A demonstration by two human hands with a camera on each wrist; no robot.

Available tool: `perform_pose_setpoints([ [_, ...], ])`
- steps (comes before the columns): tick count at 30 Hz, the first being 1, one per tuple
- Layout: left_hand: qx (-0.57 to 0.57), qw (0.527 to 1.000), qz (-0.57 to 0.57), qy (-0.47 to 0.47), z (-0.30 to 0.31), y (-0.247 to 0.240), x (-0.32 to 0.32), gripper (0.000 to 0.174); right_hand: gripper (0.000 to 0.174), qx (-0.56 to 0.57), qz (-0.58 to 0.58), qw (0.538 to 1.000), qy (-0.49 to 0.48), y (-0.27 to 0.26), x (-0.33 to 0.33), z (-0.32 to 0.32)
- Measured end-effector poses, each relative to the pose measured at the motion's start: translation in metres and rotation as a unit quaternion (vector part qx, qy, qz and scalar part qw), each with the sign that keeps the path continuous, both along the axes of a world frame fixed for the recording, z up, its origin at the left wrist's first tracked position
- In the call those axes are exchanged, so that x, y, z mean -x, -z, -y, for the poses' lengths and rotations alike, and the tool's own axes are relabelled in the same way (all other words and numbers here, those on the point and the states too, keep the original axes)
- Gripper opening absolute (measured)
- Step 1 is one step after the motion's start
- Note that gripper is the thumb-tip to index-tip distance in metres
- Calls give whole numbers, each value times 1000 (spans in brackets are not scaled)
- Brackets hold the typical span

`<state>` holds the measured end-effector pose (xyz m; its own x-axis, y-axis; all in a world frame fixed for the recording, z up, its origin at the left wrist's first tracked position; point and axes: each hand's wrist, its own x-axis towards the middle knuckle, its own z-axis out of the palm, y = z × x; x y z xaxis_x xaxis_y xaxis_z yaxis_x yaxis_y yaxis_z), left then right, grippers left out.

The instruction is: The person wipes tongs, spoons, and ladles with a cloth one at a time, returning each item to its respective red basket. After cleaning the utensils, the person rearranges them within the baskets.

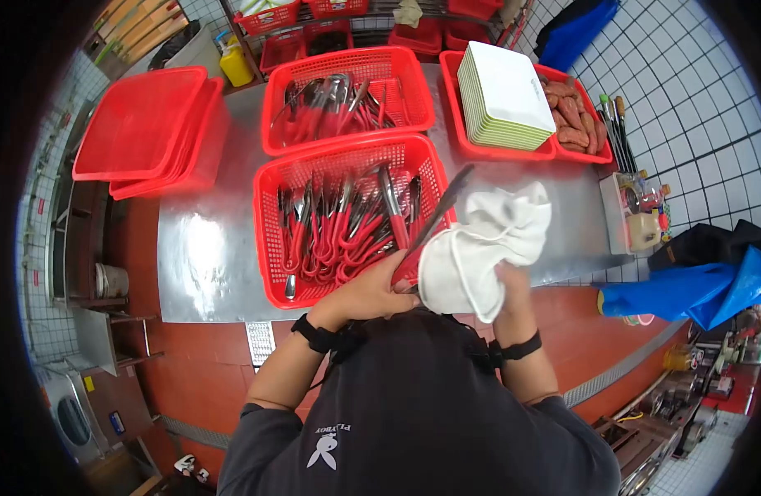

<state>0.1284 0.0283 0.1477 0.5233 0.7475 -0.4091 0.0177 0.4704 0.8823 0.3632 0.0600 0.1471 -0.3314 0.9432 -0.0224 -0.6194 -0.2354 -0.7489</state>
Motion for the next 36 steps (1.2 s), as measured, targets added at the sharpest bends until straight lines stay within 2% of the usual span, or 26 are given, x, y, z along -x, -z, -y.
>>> perform_pose_setpoints([
  [2,2,1000,-1,4,4,6,7,88,75,15,27,997,69,-12,-7,2],
  [3,20,1000,-14,-3,6,8,10,91,71,-35,47,995,85,-10,-13,0],
  [4,38,999,-27,-8,7,9,12,94,71,-35,46,994,89,-7,-19,-2],
  [6,32,999,-37,-1,11,17,22,94,64,-33,96,976,191,-1,-37,-4],
  [8,4,999,-45,-24,19,52,42,94,57,-113,-146,975,127,-4,-66,-22],
  [9,38,998,6,-45,24,60,52,91,57,-98,-31,966,239,-12,-75,-26],
  [10,37,998,7,-42,28,59,57,91,57,-99,-30,965,242,-15,-81,-26],
  [12,95,979,173,-54,33,51,65,88,70,-27,-1,952,305,-17,-88,-28],
  [14,75,979,184,-36,28,40,59,88,72,-36,-5,959,281,-9,-85,-20],
  [16,42,984,173,-4,22,23,41,88,74,-37,105,968,226,-10,-64,-12],
  [18,49,985,164,20,13,10,21,83,62,-106,66,983,136,0,-32,-2],
  [19,61,984,150,76,9,12,10,76,62,-107,65,983,136,13,-26,-4],
  [20,73,979,135,132,7,16,1,69,63,-73,83,989,103,36,-22,-7],
  [21,75,979,132,134,6,27,-7,69,65,-38,100,992,71,62,-18,-11],
  [23,110,959,167,200,5,50,-16,54,68,32,131,991,6,92,-15,-13],
  [24,112,959,163,201,4,46,-16,54,60,30,64,997,-34,81,-24,-11],
  [26,101,967,133,191,2,34,-17,44,52,31,72,996,34,50,-11,-8],
  [28,84,974,97,184,2,35,-18,43,50,51,42,996,67,36,-5,-12],
  [30,75,981,66,168,1,30,-16,51,50,68,13,993,96,36,-2,-19],
  [33,77,984,81,136,3,28,-10,61,49,42,0,990,134,54,-9,-28],
  [36,58,986,34,149,5,35,0,67,49,-19,59,984,167,70,-32,-40],
])
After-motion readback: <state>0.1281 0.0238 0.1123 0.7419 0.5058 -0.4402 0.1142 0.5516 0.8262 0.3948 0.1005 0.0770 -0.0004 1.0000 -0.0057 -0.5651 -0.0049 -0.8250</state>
